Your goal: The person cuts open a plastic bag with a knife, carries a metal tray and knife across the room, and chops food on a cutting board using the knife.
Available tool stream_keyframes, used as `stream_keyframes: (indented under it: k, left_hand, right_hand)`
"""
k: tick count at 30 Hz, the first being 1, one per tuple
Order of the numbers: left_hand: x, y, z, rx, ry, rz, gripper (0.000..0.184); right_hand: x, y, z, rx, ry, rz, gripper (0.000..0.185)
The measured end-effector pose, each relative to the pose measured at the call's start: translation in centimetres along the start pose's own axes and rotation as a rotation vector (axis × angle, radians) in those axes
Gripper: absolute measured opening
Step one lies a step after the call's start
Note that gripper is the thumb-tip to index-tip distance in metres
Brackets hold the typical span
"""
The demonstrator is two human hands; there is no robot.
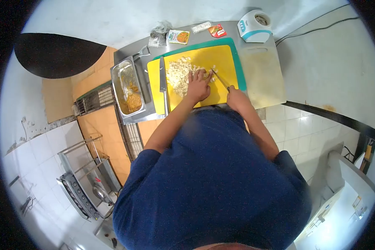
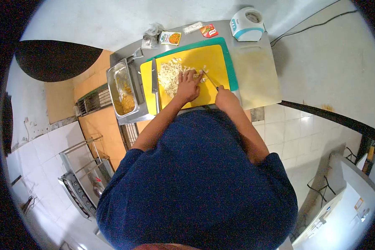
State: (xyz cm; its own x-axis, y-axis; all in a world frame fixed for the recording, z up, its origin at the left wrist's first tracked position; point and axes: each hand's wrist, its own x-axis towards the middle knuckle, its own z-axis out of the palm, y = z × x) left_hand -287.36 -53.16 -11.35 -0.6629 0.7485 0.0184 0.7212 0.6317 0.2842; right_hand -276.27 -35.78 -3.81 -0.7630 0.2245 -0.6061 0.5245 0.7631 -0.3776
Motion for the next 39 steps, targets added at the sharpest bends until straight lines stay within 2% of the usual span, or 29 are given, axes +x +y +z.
stream_keyframes:
  k: [6,9,12,15,16,19,26,31,34,39]
  left_hand:
    - [-0.3,-0.3,-0.5,-0.032,-0.022,0.025,0.064]
    - [0.2,0.3,-0.5,-0.007,0.021,0.000,0.057]
    - [1.9,0.1,-0.8,-0.097,0.141,-0.001,0.041]
    - [4.1,-0.4,-1.0,-0.262,0.177,-0.057,0.030]
    - [4.5,-0.3,-0.9,-0.223,0.156,-0.052,0.029]
    - [5.2,-0.6,-0.8,-0.093,0.084,-0.051,0.027]
    - [5.4,-0.4,1.0,-0.113,0.109,-0.074,0.017]
    - [5.0,-1.1,0.8,-0.116,0.097,-0.069,0.012]
    - [5.1,-0.9,-0.3,-0.154,0.053,-0.117,0.011]
    - [4.9,-0.7,-0.1,-0.087,0.049,-0.028,0.014]
  right_hand:
    - [-1.2,-1.2,-1.5,0.001,0.042,0.001,0.031]
    - [-0.6,-0.3,-1.1,-0.021,0.036,-0.005,0.032]
    - [-1.2,0.1,-1.7,-0.003,0.067,0.005,0.031]
    - [-1.7,0.6,-3.0,0.022,0.127,0.030,0.031]
    - [-1.8,0.7,-3.1,0.024,0.135,0.050,0.031]
    - [-1.8,1.3,-3.2,0.021,0.111,0.060,0.032]
    - [-1.3,2.3,0.5,0.072,0.090,0.032,0.033]
    - [-3.0,-0.1,-0.6,0.048,0.132,0.067,0.033]
    - [-3.0,-0.7,-0.8,0.047,0.120,0.042,0.032]
    - [-0.7,0.3,1.3,0.040,0.082,0.023,0.031]
